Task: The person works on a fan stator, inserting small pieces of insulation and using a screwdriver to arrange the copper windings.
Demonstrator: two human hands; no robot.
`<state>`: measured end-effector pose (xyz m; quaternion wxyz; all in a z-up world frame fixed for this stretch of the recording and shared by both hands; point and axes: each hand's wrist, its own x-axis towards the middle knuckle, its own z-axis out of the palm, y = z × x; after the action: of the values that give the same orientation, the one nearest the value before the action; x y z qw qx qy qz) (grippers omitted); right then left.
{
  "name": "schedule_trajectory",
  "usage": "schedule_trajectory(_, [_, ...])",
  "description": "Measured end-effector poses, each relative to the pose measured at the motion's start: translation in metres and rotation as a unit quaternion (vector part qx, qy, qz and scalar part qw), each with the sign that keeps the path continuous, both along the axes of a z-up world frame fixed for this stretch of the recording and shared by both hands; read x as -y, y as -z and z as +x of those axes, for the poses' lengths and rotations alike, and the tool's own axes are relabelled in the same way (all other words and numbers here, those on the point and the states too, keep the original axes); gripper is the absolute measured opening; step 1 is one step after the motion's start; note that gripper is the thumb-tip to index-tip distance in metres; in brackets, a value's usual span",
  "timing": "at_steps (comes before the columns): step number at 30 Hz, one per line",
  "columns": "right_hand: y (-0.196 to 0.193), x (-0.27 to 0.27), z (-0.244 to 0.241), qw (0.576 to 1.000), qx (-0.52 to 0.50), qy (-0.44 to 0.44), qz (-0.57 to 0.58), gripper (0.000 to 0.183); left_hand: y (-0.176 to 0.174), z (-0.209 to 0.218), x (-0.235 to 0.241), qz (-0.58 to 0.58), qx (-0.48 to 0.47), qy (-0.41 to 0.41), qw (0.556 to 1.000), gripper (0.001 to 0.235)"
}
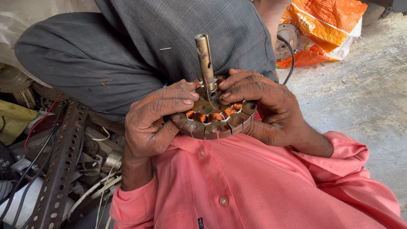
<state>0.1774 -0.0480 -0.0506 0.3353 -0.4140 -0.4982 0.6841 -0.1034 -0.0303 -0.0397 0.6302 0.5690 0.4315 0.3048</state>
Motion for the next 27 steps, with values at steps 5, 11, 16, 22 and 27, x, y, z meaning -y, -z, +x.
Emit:
schedule_trajectory(5, [0.000,-0.001,-0.001,1.000,0.013,-0.005,0.009,0.043,0.003,-0.002,0.000,-0.002,0.007,0.000,1.000,0.023])
schedule_trajectory(11, [-0.003,-0.001,-0.004,1.000,0.009,0.003,0.015,0.043,0.000,0.000,0.002,-0.005,0.001,-0.009,1.000,0.024])
schedule_trajectory(16, [-0.003,-0.002,-0.004,0.999,0.020,-0.011,0.039,0.044,-0.009,0.006,-0.005,-0.009,0.006,-0.005,1.000,0.035])
schedule_trajectory(22, [0.001,0.000,-0.015,0.998,0.016,-0.012,0.061,0.044,-0.016,0.010,0.000,0.023,-0.029,0.001,0.999,0.042])
schedule_trajectory(27, [0.007,0.000,-0.016,0.998,0.008,-0.008,0.066,0.043,-0.011,0.005,0.010,-0.003,-0.018,-0.031,0.999,0.035])
